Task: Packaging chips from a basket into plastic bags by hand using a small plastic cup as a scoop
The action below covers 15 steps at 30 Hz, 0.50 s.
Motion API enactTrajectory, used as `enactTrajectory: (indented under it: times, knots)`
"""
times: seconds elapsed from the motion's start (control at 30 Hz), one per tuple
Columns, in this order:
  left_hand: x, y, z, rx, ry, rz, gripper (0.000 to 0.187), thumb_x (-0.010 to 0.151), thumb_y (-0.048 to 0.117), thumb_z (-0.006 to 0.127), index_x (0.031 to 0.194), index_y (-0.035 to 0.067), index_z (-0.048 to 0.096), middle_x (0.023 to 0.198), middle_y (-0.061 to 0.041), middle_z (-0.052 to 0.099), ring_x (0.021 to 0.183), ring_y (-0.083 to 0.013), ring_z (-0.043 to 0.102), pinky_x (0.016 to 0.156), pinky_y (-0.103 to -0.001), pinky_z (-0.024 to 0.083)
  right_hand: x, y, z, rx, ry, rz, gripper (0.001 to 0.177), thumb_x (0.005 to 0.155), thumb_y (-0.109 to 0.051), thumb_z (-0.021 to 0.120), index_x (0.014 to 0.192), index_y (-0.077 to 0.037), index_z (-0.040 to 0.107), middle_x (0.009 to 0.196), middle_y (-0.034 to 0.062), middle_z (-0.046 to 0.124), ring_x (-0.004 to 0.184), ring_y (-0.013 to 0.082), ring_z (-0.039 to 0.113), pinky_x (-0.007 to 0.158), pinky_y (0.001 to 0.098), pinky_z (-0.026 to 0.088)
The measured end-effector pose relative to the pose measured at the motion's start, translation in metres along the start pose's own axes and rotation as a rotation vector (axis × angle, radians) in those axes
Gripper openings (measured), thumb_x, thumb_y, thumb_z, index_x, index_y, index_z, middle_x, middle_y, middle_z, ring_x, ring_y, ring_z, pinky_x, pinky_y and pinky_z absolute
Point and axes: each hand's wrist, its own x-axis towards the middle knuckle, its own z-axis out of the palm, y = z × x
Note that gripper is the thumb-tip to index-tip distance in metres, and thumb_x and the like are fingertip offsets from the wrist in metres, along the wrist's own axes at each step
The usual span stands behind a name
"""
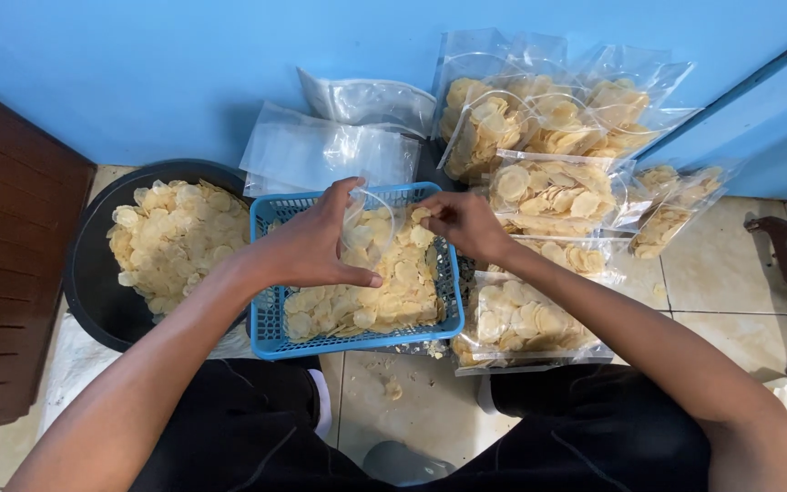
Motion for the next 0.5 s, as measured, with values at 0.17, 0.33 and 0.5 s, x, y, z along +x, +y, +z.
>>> enactTrajectory:
  times: [0.17,0.33,0.5]
  knots:
    - [-0.003,0.006,-0.001,0.004,0.007,0.015,0.132,0.075,0.055,0.095,0.165,0.004,0.012,0.156,-0.039,0.04,0.134,-0.059,0.057,0.108,-0.069,0.049,-0.005,-0.059,-0.027,0.228,0.082,-0.052,0.019,0.097,-0.009,0.075,0.115,-0.002,0.077,0.083,0.0173,0.075,0.073,0.0204,0.067,0.074,0.0334,0.055]
    - [0.001,0.004,0.005,0.015,-0.011,0.0,0.133,0.075,0.056,0.095,0.165,0.005,0.012,0.158,-0.037,0.039,0.137,-0.0579,0.054,0.111,-0.068,0.048,-0.017,-0.117,-0.042,0.427,0.186,-0.094,0.023,0.099,-0.007,0.075,0.121,-0.001,0.074,0.09,0.0131,0.077,0.079,0.0144,0.073,0.077,0.0251,0.057]
    - [0.0,0.006,0.007,-0.003,-0.037,0.052,0.132,0.08,0.053,0.092,0.165,0.001,0.006,0.158,-0.04,0.034,0.14,-0.0647,0.045,0.113,-0.079,0.042,-0.028,-0.143,-0.035,0.341,0.058,-0.287,0.021,0.103,-0.001,0.063,0.121,-0.001,0.073,0.093,0.0226,0.077,0.048,0.0106,0.052,0.05,0.0237,0.047]
